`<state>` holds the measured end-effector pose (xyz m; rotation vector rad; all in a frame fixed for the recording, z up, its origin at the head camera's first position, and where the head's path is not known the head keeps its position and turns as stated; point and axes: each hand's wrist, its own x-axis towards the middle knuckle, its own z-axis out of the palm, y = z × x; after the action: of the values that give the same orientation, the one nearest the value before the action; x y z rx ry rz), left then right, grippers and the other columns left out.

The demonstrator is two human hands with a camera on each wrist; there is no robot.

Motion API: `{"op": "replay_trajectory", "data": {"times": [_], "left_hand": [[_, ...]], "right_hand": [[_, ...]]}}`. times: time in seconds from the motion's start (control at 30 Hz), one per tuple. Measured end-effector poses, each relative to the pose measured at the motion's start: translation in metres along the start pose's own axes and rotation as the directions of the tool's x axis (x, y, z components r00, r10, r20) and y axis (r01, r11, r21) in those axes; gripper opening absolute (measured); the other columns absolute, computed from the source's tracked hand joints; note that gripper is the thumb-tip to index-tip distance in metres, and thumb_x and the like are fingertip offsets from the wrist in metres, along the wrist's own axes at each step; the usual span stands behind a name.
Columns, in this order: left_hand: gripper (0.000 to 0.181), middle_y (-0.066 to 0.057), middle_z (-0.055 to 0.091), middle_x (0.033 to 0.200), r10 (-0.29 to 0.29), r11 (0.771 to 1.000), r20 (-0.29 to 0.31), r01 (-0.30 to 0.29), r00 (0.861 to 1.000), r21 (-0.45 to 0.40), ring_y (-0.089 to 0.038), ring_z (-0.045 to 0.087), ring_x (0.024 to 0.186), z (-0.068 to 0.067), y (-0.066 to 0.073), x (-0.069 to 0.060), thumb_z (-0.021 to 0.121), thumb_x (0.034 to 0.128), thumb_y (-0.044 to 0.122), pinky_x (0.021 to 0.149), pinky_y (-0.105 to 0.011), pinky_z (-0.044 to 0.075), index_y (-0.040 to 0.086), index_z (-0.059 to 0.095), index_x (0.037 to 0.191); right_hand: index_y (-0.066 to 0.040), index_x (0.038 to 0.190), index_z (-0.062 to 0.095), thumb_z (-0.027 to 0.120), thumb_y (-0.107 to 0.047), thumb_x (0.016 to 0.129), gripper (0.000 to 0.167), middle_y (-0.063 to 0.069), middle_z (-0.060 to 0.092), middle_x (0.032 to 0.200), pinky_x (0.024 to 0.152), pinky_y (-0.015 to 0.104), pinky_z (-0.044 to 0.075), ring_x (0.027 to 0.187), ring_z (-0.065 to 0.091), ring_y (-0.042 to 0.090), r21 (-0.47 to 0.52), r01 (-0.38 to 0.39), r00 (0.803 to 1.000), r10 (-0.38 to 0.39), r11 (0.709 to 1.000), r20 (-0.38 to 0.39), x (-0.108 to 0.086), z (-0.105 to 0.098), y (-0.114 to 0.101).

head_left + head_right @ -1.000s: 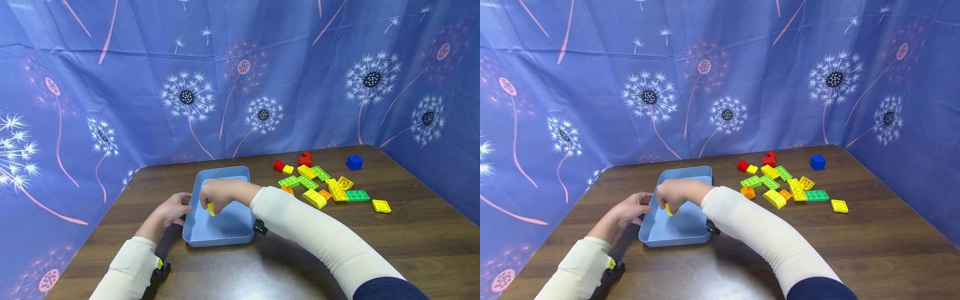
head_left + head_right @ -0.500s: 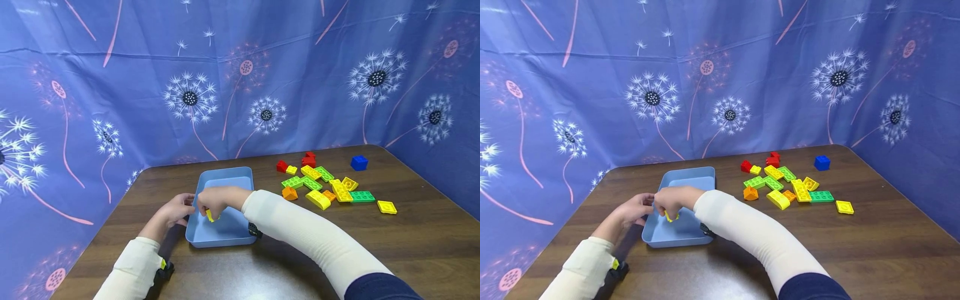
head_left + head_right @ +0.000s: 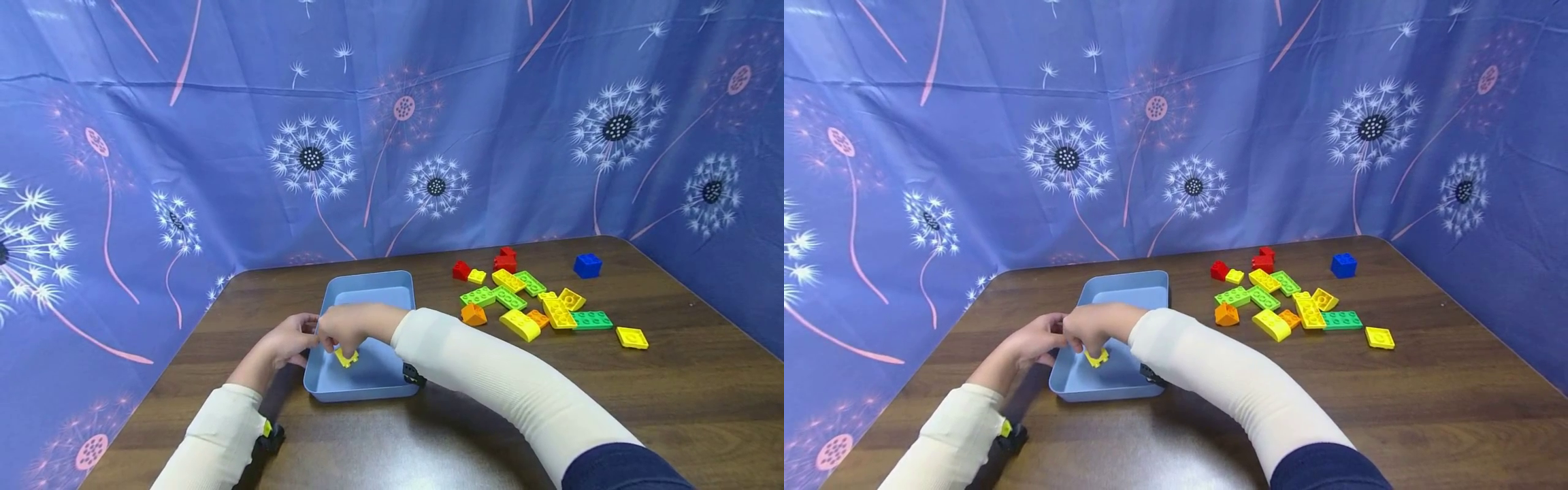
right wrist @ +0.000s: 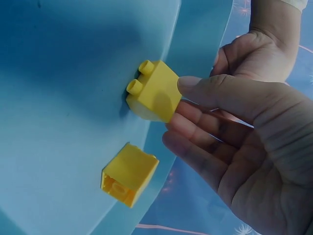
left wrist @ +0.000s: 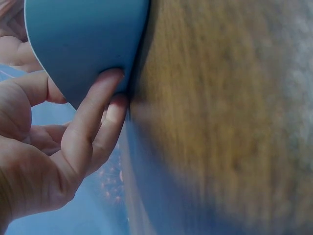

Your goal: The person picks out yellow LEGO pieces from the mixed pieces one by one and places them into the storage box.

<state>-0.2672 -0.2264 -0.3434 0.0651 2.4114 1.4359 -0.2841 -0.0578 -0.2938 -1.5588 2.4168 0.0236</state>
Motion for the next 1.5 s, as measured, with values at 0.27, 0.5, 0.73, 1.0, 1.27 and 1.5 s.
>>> {"op": "replay_trajectory", "data": {"times": [0.27, 0.5, 0.73, 1.0, 1.27, 1.5], "left_hand": [[0.067, -0.028, 0.048, 0.125, -0.006, 1.000, -0.014, 0.006, 1.000, 0.004, -0.035, 0.057, 0.108, 0.002, 0.002, 0.006, 0.053, 0.0803, -0.004, 0.065, -0.046, 0.060, -0.010, 0.032, 0.144], [0.066, -0.030, 0.049, 0.123, -0.004, 1.000, -0.027, 0.004, 1.000, -0.011, -0.036, 0.060, 0.103, 0.002, -0.001, 0.002, 0.051, 0.0802, -0.006, 0.066, -0.050, 0.059, -0.012, 0.031, 0.143], [0.062, -0.032, 0.048, 0.126, -0.005, 1.000, -0.025, 0.005, 1.000, -0.018, -0.038, 0.059, 0.106, 0.003, -0.002, 0.001, 0.050, 0.0836, -0.005, 0.068, -0.054, 0.058, -0.012, 0.031, 0.142], [0.063, -0.031, 0.048, 0.126, -0.016, 1.000, -0.034, 0.016, 0.999, -0.006, -0.040, 0.059, 0.107, 0.004, 0.000, 0.000, 0.051, 0.0831, -0.006, 0.068, -0.052, 0.059, -0.011, 0.032, 0.143], [0.064, -0.032, 0.048, 0.126, -0.005, 1.000, -0.031, 0.004, 1.000, -0.012, -0.039, 0.060, 0.105, 0.006, 0.000, 0.000, 0.051, 0.0822, -0.006, 0.068, -0.053, 0.058, -0.012, 0.031, 0.143], [0.064, -0.031, 0.048, 0.125, -0.006, 1.000, -0.023, 0.006, 1.000, -0.008, -0.038, 0.060, 0.105, 0.003, 0.000, 0.001, 0.052, 0.0830, -0.006, 0.069, -0.053, 0.058, -0.012, 0.030, 0.143]], "right_hand": [[-0.008, 0.102, 0.074, 0.077, -0.003, 0.079, 0.023, 0.001, 0.070, 0.097, 0.069, 0.016, 0.049, 0.079, 0.055, 0.008, -0.045, -0.047, 0.999, 0.046, 0.998, -0.028, -0.016, -0.005, 0.002], [-0.009, 0.102, 0.073, 0.078, -0.005, 0.079, 0.024, -0.002, 0.070, 0.094, 0.072, 0.015, 0.049, 0.080, 0.056, 0.007, -0.047, -0.024, 0.998, 0.021, 0.999, -0.055, -0.037, -0.005, 0.000], [-0.011, 0.100, 0.073, 0.077, -0.005, 0.079, 0.022, -0.007, 0.065, 0.090, 0.075, 0.016, 0.048, 0.082, 0.055, 0.006, -0.043, -0.023, 0.995, 0.018, 0.999, -0.098, -0.063, -0.007, 0.002], [-0.010, 0.101, 0.073, 0.075, -0.003, 0.079, 0.023, -0.004, 0.068, 0.095, 0.074, 0.020, 0.050, 0.082, 0.057, 0.009, -0.005, -0.049, 0.990, 0.048, 0.999, -0.131, -0.093, -0.006, 0.009], [-0.009, 0.100, 0.073, 0.076, -0.005, 0.079, 0.022, -0.004, 0.068, 0.094, 0.074, 0.022, 0.052, 0.085, 0.063, 0.017, 0.079, -0.043, 0.974, 0.060, 0.996, -0.220, -0.127, 0.000, 0.028], [-0.010, 0.098, 0.073, 0.079, -0.008, 0.077, 0.022, -0.005, 0.067, 0.091, 0.069, 0.021, 0.051, 0.076, 0.057, 0.012, 0.125, -0.042, 0.949, 0.078, 0.991, -0.305, -0.151, 0.002, 0.035]]}}
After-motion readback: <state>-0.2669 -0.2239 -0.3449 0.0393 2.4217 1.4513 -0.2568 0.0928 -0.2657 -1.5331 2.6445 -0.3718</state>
